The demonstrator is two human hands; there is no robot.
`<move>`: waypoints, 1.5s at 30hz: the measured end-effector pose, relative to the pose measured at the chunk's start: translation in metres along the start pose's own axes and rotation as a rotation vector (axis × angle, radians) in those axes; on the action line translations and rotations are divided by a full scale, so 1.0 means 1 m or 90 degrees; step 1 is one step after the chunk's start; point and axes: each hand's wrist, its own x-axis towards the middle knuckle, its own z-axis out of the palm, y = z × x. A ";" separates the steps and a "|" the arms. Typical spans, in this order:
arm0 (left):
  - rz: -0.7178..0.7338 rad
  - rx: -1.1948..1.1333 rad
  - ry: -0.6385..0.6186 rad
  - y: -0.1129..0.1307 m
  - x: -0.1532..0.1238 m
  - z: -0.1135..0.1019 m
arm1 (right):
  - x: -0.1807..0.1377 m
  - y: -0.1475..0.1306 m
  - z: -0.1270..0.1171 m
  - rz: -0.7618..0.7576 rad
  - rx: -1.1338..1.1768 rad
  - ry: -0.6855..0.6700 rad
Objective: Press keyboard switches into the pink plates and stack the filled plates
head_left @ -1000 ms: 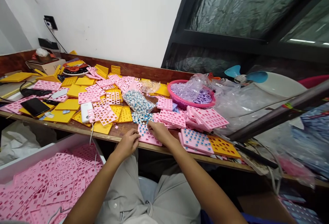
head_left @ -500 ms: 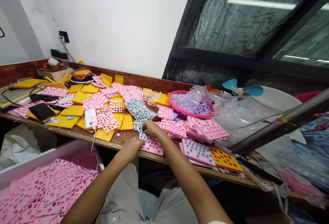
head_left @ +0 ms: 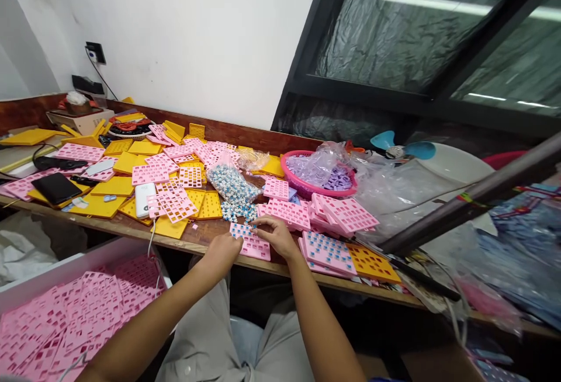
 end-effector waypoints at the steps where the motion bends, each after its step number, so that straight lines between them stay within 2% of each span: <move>1: 0.001 0.001 0.024 0.000 -0.004 0.008 | -0.005 0.000 0.001 -0.005 -0.019 0.021; 5: 0.017 0.008 0.180 -0.002 -0.025 0.048 | -0.018 0.003 0.006 -0.047 -0.130 0.097; 9: 0.030 0.022 0.296 0.001 -0.037 0.079 | -0.023 0.013 0.013 -0.061 -0.231 0.105; 12: 0.052 0.006 0.318 -0.002 -0.037 0.084 | -0.021 0.021 0.019 -0.041 -0.286 0.104; 15: 0.053 -0.035 0.333 -0.012 -0.031 0.078 | -0.015 0.022 0.020 -0.020 -0.343 0.090; 19: 0.053 -0.079 0.330 -0.020 -0.022 0.072 | -0.003 0.014 0.013 0.040 -0.419 0.045; 22: 0.075 -0.042 0.339 -0.013 -0.024 0.076 | 0.004 0.011 0.009 0.087 -0.438 0.021; 24: 0.077 -0.030 0.336 -0.005 -0.030 0.078 | 0.004 0.012 0.008 0.087 -0.429 0.013; 27: 0.065 -0.062 0.303 0.000 -0.037 0.074 | 0.001 0.015 0.009 0.077 -0.405 0.041; 29: 0.049 -0.127 0.285 -0.005 -0.035 0.066 | -0.001 0.017 0.009 0.090 -0.391 0.062; 33: -0.042 -0.292 0.316 -0.033 -0.012 0.047 | 0.005 0.012 0.009 0.119 -0.428 0.028; 36: -0.088 -0.283 0.331 -0.055 0.017 0.037 | 0.006 0.004 0.011 0.099 -0.540 -0.043; 38: -0.059 -0.238 0.277 -0.063 0.034 0.033 | 0.000 0.000 0.014 0.076 -0.599 -0.070; 41: -0.013 -0.183 0.183 -0.069 0.051 0.031 | -0.011 -0.004 0.017 0.045 -0.638 -0.058; 45: -0.029 -0.148 0.154 -0.069 0.065 0.035 | -0.011 -0.005 0.013 0.061 -0.611 -0.064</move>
